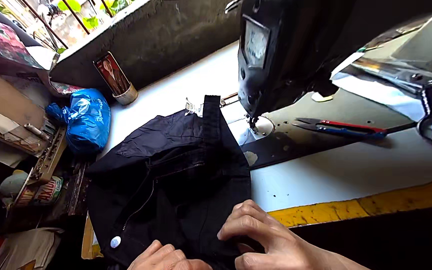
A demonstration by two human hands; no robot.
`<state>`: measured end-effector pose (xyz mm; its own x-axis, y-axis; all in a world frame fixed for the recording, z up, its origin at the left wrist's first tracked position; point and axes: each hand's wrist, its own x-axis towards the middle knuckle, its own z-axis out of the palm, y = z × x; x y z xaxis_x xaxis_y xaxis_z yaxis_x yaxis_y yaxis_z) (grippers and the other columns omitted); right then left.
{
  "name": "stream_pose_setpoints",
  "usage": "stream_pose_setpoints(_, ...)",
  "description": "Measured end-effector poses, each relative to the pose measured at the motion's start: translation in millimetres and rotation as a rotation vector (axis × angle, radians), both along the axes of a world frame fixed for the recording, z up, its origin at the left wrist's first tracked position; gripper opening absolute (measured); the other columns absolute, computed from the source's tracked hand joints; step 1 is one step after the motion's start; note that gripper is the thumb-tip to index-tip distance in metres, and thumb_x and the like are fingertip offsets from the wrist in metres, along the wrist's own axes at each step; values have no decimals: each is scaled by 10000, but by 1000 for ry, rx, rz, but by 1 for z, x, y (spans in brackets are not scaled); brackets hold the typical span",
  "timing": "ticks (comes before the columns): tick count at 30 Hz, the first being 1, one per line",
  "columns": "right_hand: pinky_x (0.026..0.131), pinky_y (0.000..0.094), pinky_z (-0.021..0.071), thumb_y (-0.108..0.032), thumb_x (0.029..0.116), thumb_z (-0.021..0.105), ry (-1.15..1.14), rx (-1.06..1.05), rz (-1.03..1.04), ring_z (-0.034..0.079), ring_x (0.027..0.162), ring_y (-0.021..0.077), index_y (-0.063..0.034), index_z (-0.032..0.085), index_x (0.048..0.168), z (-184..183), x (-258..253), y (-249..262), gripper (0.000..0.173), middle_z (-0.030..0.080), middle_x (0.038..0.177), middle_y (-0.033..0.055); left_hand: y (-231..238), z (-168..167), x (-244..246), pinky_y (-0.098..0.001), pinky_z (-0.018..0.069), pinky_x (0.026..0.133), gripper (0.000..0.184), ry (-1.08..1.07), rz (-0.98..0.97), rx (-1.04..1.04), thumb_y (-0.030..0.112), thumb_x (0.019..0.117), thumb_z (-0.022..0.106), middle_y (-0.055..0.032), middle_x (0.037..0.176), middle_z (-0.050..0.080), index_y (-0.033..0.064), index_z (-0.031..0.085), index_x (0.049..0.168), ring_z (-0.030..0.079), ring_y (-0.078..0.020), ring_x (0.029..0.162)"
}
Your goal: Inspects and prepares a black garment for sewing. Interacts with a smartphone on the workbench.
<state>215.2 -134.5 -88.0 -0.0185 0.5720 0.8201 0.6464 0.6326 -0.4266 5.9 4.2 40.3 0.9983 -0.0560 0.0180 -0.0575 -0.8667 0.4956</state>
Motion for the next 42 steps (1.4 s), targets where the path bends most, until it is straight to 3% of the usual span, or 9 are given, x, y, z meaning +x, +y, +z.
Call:
stream_pose_setpoints(7,1025,326,402,-147,1046,550,1,40,-104,546,1137,178,-180,669,1040,-5,-8,-11,124,584,1194,69,-5,-10,4,-389,398,689,308,-53,4,202,115,950,660,-121,762,603,141,737,1247,559,-274,709)
stream_pose_setpoints(10,1037,333,395,-160,1051,543,-48,48,-156,544,1131,178,-196,648,1068,-4,-11,-11,112,573,1187,57,-4,-11,4,-390,399,706,220,-42,-9,195,115,953,657,-121,765,595,132,755,1150,559,-273,715)
stream_pose_setpoints(15,1019,347,399,-194,1046,563,-64,46,-151,564,1073,179,-203,660,1028,5,-13,5,99,609,1117,49,-1,-16,0,-382,381,726,225,-35,14,124,97,1000,603,-136,762,603,149,794,1108,551,-256,721)
stream_pose_setpoints(23,953,288,456,-195,1075,503,63,29,-200,587,1064,156,-170,635,1165,19,-21,38,162,622,1123,62,29,-20,-7,-321,385,760,271,-39,34,-214,89,1021,566,-117,797,540,155,756,1202,517,-193,781)
stream_pose_setpoints(27,994,288,475,-239,1083,507,92,57,-284,584,1131,139,-167,595,1131,12,-20,30,124,602,1173,40,34,-20,-1,-296,376,791,244,-12,-1,-329,105,1014,599,-103,834,553,137,771,1184,517,-158,821)
stream_pose_setpoints(31,1052,282,457,-229,1066,515,109,88,-406,565,1171,97,-205,581,1070,9,-9,-3,70,573,1133,-21,27,-20,9,-326,382,801,216,0,-56,-267,121,1009,626,-120,830,620,113,780,1160,552,-184,807)
stream_pose_setpoints(36,884,293,441,-270,1088,483,293,-197,-289,589,856,145,-102,622,1095,16,-19,-41,218,611,865,53,19,-23,18,-342,391,828,144,-43,-84,-154,110,982,662,-109,823,673,69,788,1039,593,-200,823)
stream_pose_setpoints(39,810,378,458,-312,1063,529,352,-449,-190,634,805,224,-6,673,1101,17,-32,-52,340,690,858,137,16,-17,24,-372,387,819,175,-12,-155,-35,129,1017,614,-107,820,677,76,780,1025,598,-223,806)
stream_pose_setpoints(42,731,414,464,-253,1013,594,325,-539,-163,634,788,277,10,662,1029,14,-42,-51,273,665,857,167,11,-9,35,-389,409,767,205,26,-254,85,121,1038,567,-104,828,675,82,767,1011,608,-242,777)
